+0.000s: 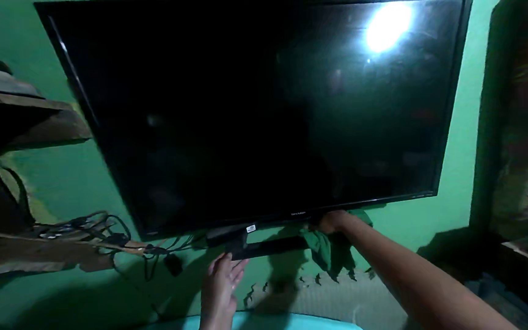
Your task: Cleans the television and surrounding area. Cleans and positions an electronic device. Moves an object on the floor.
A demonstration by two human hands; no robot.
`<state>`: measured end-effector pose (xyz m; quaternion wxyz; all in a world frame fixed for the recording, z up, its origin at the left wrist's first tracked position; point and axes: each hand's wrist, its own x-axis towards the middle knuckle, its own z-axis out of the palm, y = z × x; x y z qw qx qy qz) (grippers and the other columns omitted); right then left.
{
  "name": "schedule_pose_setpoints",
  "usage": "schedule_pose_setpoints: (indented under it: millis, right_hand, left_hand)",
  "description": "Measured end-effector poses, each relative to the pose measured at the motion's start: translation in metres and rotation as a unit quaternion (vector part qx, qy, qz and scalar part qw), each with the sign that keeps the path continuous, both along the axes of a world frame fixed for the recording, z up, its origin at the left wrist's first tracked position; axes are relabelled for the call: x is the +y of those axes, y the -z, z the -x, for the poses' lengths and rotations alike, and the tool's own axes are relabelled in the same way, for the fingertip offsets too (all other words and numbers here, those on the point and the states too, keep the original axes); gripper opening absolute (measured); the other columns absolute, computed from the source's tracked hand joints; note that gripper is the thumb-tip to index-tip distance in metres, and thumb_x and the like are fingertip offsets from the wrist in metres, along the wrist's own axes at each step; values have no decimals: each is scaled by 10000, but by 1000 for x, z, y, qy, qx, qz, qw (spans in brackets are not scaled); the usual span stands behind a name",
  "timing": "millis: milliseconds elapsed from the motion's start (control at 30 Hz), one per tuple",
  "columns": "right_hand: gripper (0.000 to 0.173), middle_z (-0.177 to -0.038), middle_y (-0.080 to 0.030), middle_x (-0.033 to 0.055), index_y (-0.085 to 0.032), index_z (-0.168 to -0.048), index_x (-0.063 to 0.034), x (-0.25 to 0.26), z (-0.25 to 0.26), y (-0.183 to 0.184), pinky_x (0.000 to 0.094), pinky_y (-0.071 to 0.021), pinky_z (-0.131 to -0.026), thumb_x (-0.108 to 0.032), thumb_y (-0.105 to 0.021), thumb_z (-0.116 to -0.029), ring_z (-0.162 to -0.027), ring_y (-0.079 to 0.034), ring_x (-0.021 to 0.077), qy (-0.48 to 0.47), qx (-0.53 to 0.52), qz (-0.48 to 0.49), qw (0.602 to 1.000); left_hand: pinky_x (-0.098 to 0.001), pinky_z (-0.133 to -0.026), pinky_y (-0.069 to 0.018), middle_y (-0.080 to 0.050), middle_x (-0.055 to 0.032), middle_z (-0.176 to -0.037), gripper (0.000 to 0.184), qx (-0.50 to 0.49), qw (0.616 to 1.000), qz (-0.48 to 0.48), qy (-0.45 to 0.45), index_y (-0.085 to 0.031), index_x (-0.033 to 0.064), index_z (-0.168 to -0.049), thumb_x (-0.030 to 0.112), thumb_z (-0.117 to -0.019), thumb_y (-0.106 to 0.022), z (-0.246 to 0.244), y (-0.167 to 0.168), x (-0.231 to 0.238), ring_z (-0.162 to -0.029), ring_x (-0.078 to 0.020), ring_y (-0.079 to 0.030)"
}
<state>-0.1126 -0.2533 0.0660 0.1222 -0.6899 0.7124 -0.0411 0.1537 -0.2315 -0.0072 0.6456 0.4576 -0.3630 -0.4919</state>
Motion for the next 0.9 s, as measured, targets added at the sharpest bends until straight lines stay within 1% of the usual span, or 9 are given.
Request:
schedule_pose_setpoints:
  millis: [167, 300, 433, 500, 633, 733, 800, 833, 900]
  right_hand:
    - [639, -1435, -559, 248, -575, -1418, -45, 3, -3, -3, 683, -310, -1133, -553, -475, -1042, -1392, -469, 433, 1, -33, 20, 999]
    - [646, -1528, -469, 241, -486, -1493, -41, 17, -1, -2, 657, -179, -1202, -524, -425, -1069, -1471, -360, 419, -44, -45, 21, 998]
    - [702, -1393, -597, 227, -613, -1385, -79, -21, 0, 14, 679, -315, -1134, -629, -596, -950, -1367, -498, 413, -12, -80, 49, 996]
    - [797, -1418, -577, 230, -598, -1403, -74, -29, -2, 17, 674, -311, -1143, -694, -612, -902, -1387, -478, 413, 10, -83, 47, 995]
    - [728, -1394, -596, 239, -628, -1364, -54, -1, 4, 2, 673, -327, -1129, -661, -484, -989, -1369, -498, 423, 26, -39, 35, 998]
    - [601, -1408, -591, 215, -643, -1354, -102, 15, 16, 1, 702, -334, -1100, -567, -595, -976, -1363, -496, 428, 83, -16, 76, 993]
    - [675, -1468, -529, 233, -588, -1409, -90, 22, 23, -4, 743, -297, -1093, -553, -658, -924, -1400, -436, 456, 143, -1, 84, 986]
    - [695, -1473, -510, 259, -562, -1425, -72, 24, 24, -6, 776, -301, -1060, -544, -653, -923, -1396, -426, 487, 168, 4, 69, 983]
    - [588, -1435, -541, 270, -584, -1396, -38, 34, 22, -10, 742, -364, -1031, -449, -621, -976, -1358, -469, 489, 205, -2, 38, 978]
  left_hand:
    - [-297, -730, -545, -627, -216, -1165, 359, -1, 1000, 7, 1, -463, -21, -1394, 185, -1102, -429, -2, 0, 1, -900, -208, -677]
    - [-313, -766, -552, -591, -238, -1238, 372, -9, 1000, 10, 9, -440, -29, -1415, 178, -1109, -403, -2, -1, 2, -948, -233, -674]
    - [-322, -760, -565, -597, -239, -1247, 371, 3, 1000, 6, 9, -441, -21, -1420, 174, -1107, -415, -2, 0, 2, -950, -244, -685]
    - [-325, -765, -567, -597, -240, -1244, 371, 2, 1000, 2, 5, -446, -14, -1420, 180, -1104, -428, -4, 0, 1, -961, -249, -685]
    - [-311, -760, -549, -604, -234, -1198, 348, -8, 1000, 7, -18, -478, -30, -1381, 172, -1101, -434, 2, -4, 3, -937, -231, -671]
    - [-306, -761, -541, -610, -231, -1180, 358, -10, 1000, 12, -20, -480, -43, -1382, 174, -1102, -429, 2, 0, 3, -933, -221, -665]
    - [-298, -735, -550, -626, -227, -1145, 345, 1, 1000, 19, -21, -488, -47, -1365, 166, -1098, -441, 2, -2, 1, -902, -214, -676]
    - [-293, -738, -550, -630, -223, -1140, 338, 5, 1000, 20, -20, -491, -49, -1358, 161, -1097, -445, 2, -3, 3, -897, -208, -677]
    - [-278, -729, -552, -635, -212, -1117, 331, 11, 1000, 14, -19, -495, -49, -1350, 159, -1098, -444, 4, -4, 5, -876, -193, -682]
